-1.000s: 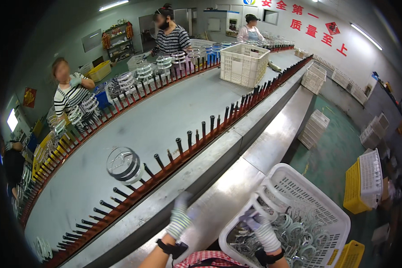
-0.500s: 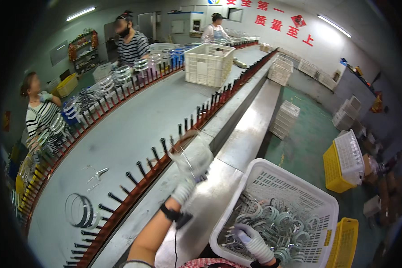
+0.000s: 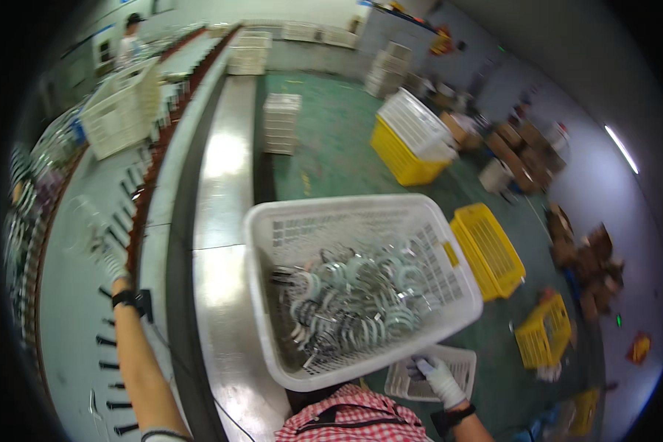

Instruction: The person picks up metal rings and frames from a basket and places them onto vertical pegs on a moving conveyor belt.

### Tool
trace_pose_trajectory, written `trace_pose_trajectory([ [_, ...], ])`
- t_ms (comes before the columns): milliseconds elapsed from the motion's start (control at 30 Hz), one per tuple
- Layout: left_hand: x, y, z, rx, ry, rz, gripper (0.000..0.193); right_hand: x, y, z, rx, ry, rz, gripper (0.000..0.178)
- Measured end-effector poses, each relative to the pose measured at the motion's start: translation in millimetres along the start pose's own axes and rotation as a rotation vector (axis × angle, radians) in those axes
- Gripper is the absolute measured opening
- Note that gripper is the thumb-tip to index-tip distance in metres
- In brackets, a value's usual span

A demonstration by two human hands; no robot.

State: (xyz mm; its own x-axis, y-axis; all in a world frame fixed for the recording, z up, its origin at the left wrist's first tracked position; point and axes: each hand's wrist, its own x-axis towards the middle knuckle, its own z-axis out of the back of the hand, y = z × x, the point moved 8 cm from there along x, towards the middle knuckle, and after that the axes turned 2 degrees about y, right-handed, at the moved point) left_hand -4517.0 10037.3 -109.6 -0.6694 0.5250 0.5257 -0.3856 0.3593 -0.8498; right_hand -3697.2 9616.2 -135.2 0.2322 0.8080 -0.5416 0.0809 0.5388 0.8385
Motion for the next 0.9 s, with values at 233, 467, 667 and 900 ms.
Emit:
trace_pose_trajectory([
  [233,-1.5,-28.9,53.3,0.737,0.258,-0.083,0.035,17.1,24.0,2.0,0.05,-0.016,0.013,0.042],
  [467,-67.1,-66.1,127.2,0.734,0.042,0.208,0.05,97.9,54.9,3.7,0.069,0.063,0.055,0.041],
  [667,-231.7,-141.7,63.5,0.553,0.154,0.362,0.06,246.0,69.9,-3.2,0.308,0.123,-0.037,0.03],
  [900,-386.0,-216.0,-32.2,0.254,0.557,0.61,0.039,394.9,-2.8,-64.8,0.154,-0.002,-0.409,0.032],
])
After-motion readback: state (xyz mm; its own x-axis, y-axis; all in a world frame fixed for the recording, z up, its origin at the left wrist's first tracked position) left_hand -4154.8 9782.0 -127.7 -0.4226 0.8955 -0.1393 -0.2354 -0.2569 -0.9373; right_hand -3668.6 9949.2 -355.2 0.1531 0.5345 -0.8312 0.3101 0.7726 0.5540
